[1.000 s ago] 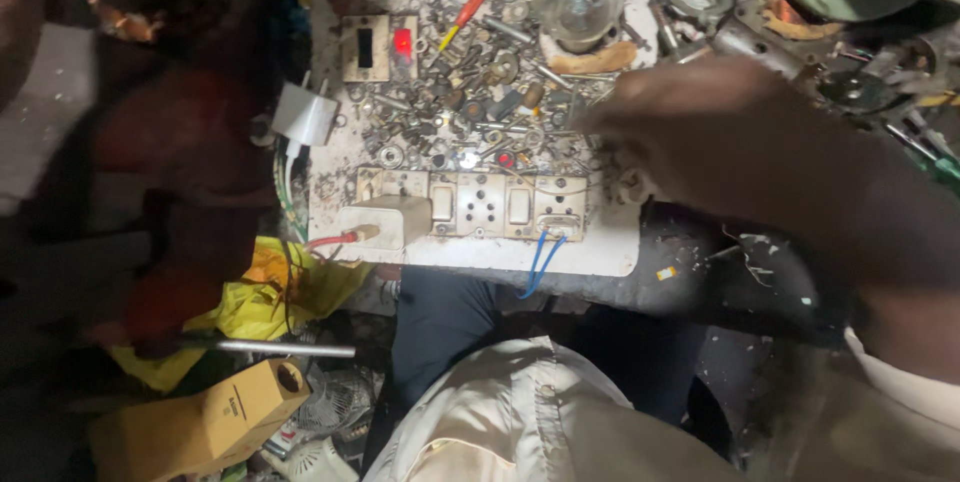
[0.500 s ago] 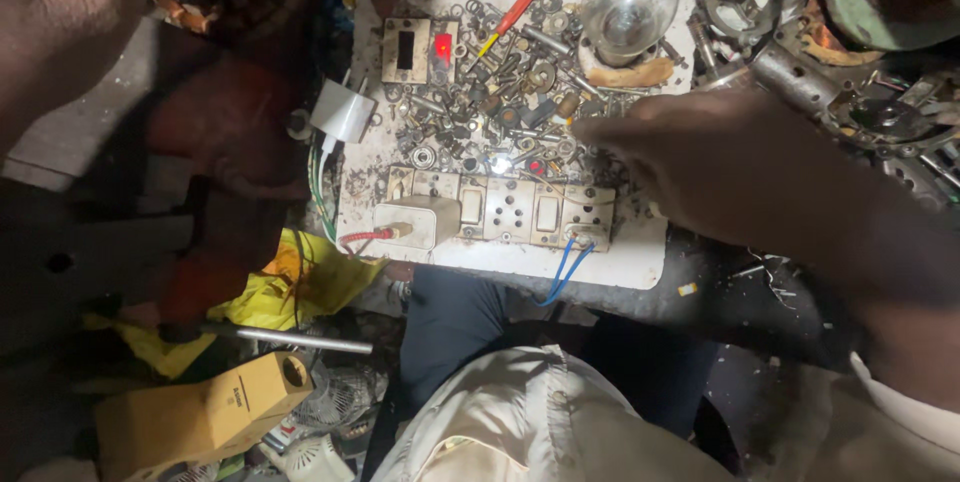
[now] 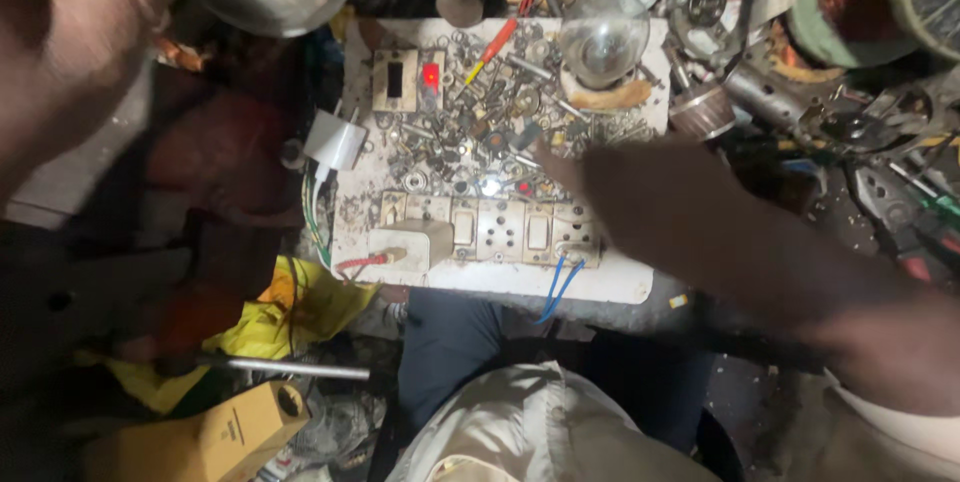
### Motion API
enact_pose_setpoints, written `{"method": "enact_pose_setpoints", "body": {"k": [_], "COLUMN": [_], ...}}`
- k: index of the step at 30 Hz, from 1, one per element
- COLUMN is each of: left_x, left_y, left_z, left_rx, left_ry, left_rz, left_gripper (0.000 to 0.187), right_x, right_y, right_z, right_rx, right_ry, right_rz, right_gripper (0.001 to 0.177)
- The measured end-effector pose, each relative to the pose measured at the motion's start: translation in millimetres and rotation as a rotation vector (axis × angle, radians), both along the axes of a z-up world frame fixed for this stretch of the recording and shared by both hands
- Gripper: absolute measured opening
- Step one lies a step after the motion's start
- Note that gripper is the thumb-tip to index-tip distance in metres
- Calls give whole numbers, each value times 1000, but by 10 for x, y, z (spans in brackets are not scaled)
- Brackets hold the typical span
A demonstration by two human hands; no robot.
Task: The person disassembles a cylindrical metal component, removes a white plastic insert, and uses a hammer to tap the interior. They then select small parts from a tray and apply a red liquid from a bottle into the component using a dropper.
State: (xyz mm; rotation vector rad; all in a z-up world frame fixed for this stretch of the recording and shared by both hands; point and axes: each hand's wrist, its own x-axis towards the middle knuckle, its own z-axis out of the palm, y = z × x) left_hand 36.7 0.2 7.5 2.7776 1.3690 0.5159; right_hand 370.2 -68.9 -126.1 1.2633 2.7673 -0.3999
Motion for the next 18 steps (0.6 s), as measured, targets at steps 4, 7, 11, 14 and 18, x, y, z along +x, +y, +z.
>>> {"method": "enact_pose_setpoints", "body": {"k": [4,7,11,14,18], "left_x": [11,23,-5,-19,-4], "left_y": [9,48,56,42,58], "left_z": [24,45,51,47,35], "left_rx": [-15,-22,-32,-41,-55], "left_ry": [-4,-2,-3,-6,-15], "left_rz": [-6,-16,-19,-20,-26], "left_gripper": [24,24,24,24,24], "right_x": [-81,-138,-211,-175,-11], "right_y": [-11,74,86,-10,-82], "right_z": [7,34,-31,-40,98], "right_rx": [5,41,-16,-163,-177], "right_ry": [54,76,154,109,124], "right_rz": [-77,-153,-115,-124,-160], "right_gripper": [73,70,72,71,63]}}
